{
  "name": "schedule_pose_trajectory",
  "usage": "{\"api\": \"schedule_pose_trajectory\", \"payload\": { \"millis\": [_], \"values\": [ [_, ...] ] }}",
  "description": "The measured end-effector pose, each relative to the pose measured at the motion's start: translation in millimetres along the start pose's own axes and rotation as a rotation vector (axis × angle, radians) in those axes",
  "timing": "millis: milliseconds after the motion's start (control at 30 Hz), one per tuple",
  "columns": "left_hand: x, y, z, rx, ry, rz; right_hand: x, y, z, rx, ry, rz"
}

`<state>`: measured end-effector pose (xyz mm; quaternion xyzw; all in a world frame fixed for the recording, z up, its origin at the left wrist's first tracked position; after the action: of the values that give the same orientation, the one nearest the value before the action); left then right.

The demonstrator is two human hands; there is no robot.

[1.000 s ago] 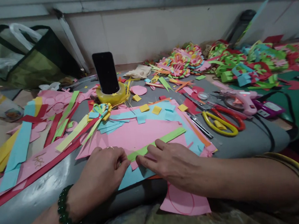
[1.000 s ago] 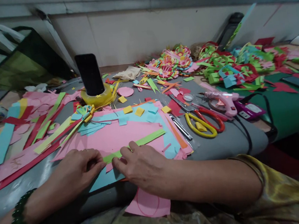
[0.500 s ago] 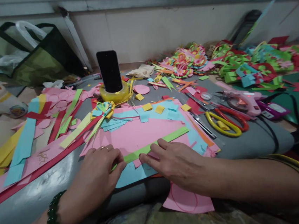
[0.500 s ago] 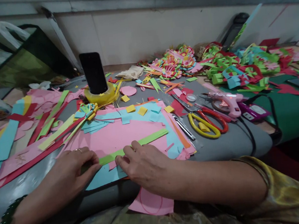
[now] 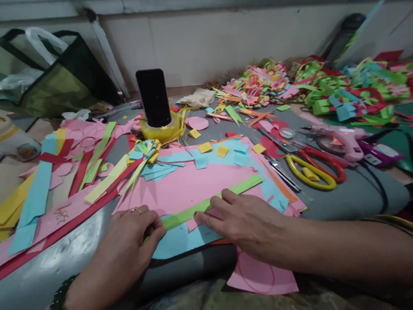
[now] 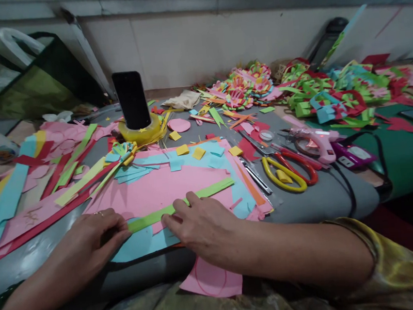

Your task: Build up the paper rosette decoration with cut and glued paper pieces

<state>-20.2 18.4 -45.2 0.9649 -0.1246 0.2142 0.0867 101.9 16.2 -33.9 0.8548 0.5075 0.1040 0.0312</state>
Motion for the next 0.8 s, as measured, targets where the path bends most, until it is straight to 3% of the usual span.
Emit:
{"api": "schedule_pose_trajectory", "payload": {
  "millis": [200,367,800],
  "values": [
    [15.5,-9.4,-0.1,0.038,-0.141,0.074,12.9,2.6,-5.2,-0.022,0.004,0.068],
    [20.9,-15.9,2.0,0.015,-0.141,0.054,12.7,2.0,-2.9,-0.034,0.000,0.013],
    [-3.4,-1.5,-0.5,0.026,-0.007,-0.045,11.5,0.4,2.7,-0.022,-0.092,-0.032]
  ]
}}
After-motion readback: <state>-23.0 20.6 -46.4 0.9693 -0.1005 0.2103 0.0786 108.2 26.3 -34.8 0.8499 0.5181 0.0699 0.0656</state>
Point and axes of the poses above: each hand's wrist, its own y-axis away from the middle knuckle, its own z-axis out of the palm, x = y × z, the point moved 10 cm from there along -y, towards the middle knuckle, and after that the axes turned 5 degrees about z, right-handed, at the moved point
